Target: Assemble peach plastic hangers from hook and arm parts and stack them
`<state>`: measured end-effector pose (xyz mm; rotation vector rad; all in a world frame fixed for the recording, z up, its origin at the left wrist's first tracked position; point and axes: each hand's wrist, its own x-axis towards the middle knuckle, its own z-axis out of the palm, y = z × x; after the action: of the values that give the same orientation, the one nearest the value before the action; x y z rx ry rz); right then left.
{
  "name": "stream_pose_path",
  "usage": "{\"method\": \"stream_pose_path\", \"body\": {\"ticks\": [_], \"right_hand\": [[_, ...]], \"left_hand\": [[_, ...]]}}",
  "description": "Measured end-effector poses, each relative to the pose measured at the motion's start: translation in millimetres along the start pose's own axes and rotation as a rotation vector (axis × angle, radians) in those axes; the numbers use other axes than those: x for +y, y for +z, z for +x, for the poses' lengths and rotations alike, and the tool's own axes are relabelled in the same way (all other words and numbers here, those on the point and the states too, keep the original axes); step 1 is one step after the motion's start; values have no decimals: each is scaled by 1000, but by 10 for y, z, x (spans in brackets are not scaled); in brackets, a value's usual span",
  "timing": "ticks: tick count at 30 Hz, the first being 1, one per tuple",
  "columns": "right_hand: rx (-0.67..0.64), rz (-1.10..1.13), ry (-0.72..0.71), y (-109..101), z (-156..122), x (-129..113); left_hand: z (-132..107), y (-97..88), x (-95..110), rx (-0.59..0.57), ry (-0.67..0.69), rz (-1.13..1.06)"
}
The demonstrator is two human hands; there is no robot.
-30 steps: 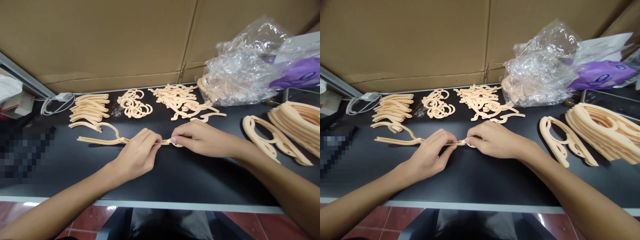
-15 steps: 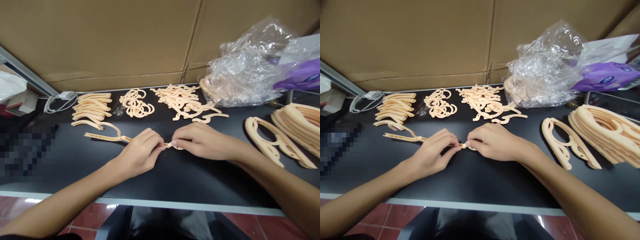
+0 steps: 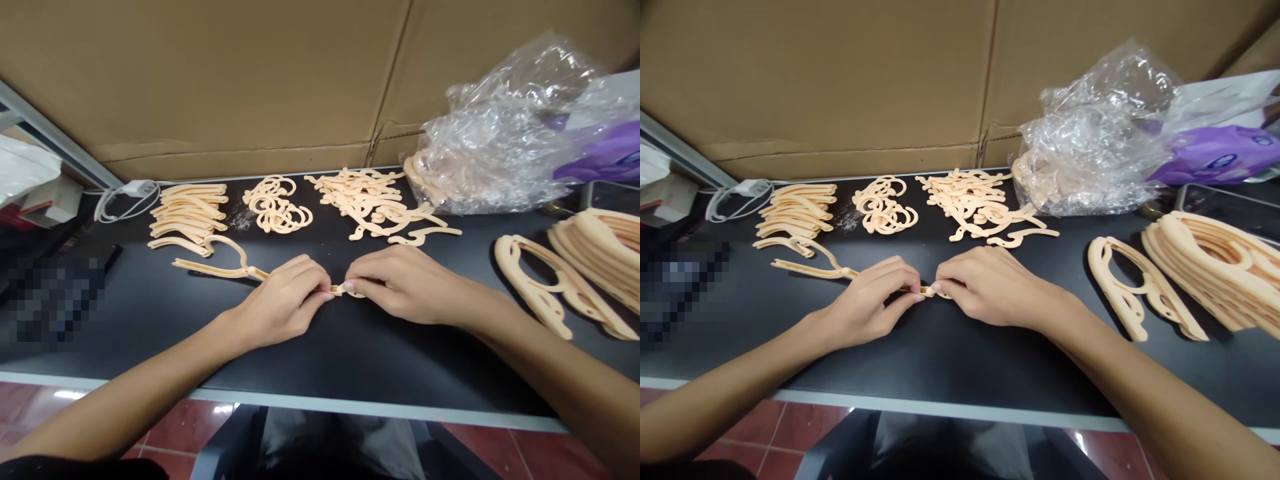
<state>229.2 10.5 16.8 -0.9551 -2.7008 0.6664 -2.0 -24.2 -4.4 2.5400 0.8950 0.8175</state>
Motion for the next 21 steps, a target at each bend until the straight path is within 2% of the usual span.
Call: {"method": "stream_pose_path", "body": {"ticks": [9, 17, 21], "right_hand": [[-5, -65, 55, 48, 1, -95], [-77, 112, 69, -29, 14, -19], [-89, 81, 60, -61, -9, -43]], "left_hand": [[15, -1, 16, -28, 42, 14], [18, 11, 37, -5, 10, 4], [15, 13, 39, -9, 8, 8]]}}
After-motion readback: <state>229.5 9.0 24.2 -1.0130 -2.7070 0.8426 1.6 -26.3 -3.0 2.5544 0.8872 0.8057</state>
